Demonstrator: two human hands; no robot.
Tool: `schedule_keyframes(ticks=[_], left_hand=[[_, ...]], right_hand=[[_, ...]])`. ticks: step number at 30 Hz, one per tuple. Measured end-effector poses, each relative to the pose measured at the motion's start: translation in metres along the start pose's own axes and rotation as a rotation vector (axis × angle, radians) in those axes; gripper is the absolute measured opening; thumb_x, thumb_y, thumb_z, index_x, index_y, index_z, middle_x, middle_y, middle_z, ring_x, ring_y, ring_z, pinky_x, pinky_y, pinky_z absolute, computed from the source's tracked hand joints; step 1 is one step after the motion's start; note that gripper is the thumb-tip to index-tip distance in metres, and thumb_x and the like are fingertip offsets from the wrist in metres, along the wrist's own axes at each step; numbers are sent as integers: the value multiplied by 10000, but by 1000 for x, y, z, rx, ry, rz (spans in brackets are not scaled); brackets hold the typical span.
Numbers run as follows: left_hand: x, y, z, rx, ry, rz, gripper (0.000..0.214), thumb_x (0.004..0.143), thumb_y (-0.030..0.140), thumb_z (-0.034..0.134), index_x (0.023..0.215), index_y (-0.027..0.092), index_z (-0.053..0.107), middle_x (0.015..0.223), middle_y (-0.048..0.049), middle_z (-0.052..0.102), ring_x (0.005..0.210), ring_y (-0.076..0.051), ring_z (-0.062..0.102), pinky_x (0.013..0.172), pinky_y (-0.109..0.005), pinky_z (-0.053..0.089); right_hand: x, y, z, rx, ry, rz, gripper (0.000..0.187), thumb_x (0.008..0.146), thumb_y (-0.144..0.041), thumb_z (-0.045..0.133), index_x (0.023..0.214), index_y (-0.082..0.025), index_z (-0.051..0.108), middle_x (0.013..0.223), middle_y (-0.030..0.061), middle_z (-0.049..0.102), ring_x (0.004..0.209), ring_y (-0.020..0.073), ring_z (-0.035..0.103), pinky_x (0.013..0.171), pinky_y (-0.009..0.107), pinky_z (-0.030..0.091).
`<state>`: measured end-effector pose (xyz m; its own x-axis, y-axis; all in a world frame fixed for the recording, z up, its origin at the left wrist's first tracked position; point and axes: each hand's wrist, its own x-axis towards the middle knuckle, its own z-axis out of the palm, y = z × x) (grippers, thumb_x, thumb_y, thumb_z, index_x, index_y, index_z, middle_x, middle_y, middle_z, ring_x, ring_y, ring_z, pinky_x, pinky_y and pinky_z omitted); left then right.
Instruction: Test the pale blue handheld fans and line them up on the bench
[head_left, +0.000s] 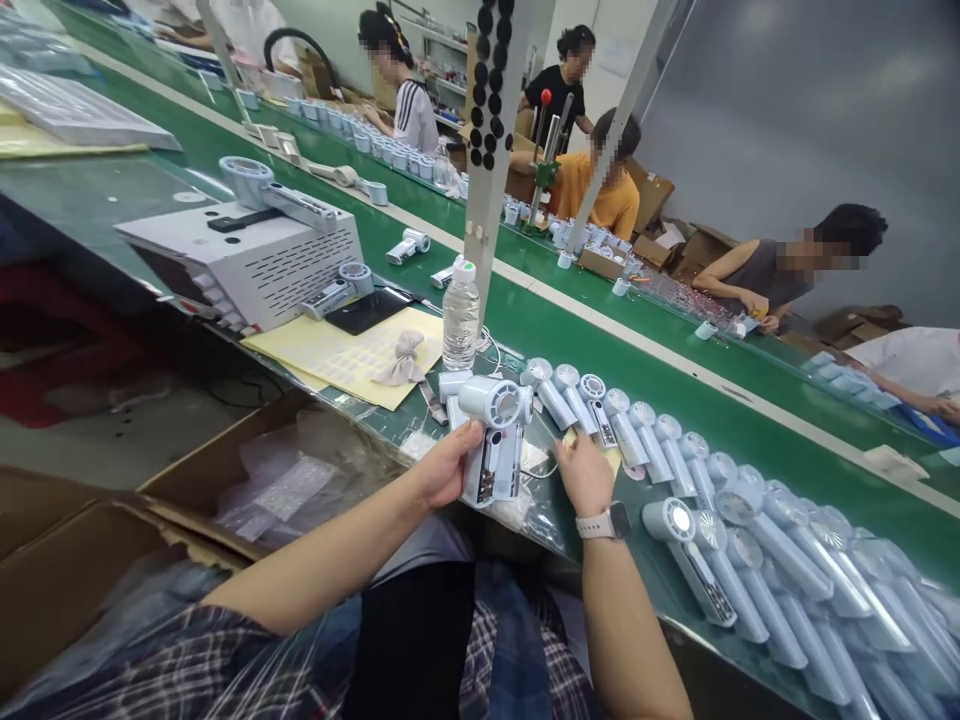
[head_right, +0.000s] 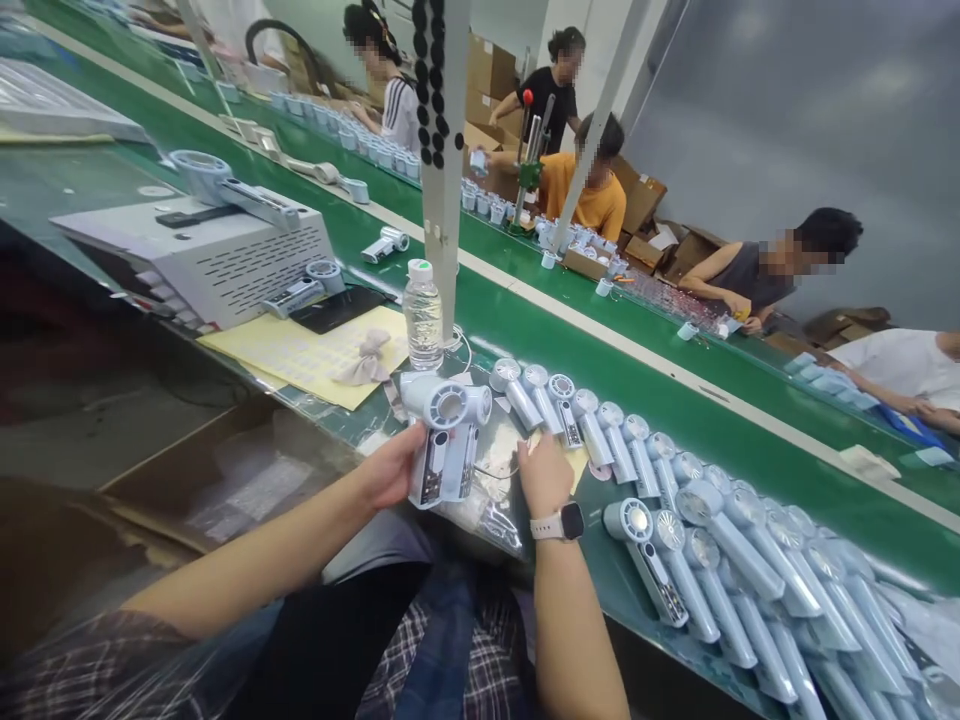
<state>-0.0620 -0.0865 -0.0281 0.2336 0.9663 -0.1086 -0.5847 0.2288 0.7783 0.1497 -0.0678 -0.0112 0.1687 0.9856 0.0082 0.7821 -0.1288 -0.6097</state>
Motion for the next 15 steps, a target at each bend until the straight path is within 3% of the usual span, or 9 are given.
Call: schedule_keyframes(ticks=[2,5,8,10,13,15], left_hand=[[-2,4,-3,-50,21,-11,596,585,678,894,858,180,712,932,-88,783,1030,-361,735,910,-480,607],[-4,14,-5,-138,-6,24,580,592,633,912,882,170,717,956,-94,786,1081,-381,720,967,-512,581],[-5,28,-1,-202,-59,107,588,643,643,884,934,156,729,985,-100,785,1138,-380,701,1037,-528,542],[-4,38,3,-240,-81,178,646,623,714,859,901,146,724,1002,-114,780,1164,-387,688,1045,-527,536],[1,48,11,-272,-86,291,709,552,793,833,799,143,694,1065,-126,765,1186,-385,673,1016,-490,555],[4,50,16,-270,-73,335,711,535,805,828,756,146,677,1103,-121,755,1177,-367,677,984,-451,571]], right_hand=[[4,-3,12,1,-5,-26,45,886,-141,597,854,-172,591,916,176,709,1006,321,701,853,386,504],[-12,-10,25,92,-101,-114,149,880,-125,578,777,-212,513,809,113,694,914,266,702,812,339,504],[-38,-16,30,244,-261,-193,74,948,-256,536,883,-223,523,684,18,673,698,197,688,705,296,524],[-52,-18,29,448,-349,-213,162,966,-378,532,996,-220,546,646,-14,673,614,179,670,663,296,536],[-65,-23,24,745,-378,-195,329,912,-487,621,1066,-196,624,590,-23,652,561,175,643,631,307,526],[-70,-29,21,776,-372,-212,319,900,-478,655,1026,-186,686,551,-29,617,527,163,612,596,295,491]])
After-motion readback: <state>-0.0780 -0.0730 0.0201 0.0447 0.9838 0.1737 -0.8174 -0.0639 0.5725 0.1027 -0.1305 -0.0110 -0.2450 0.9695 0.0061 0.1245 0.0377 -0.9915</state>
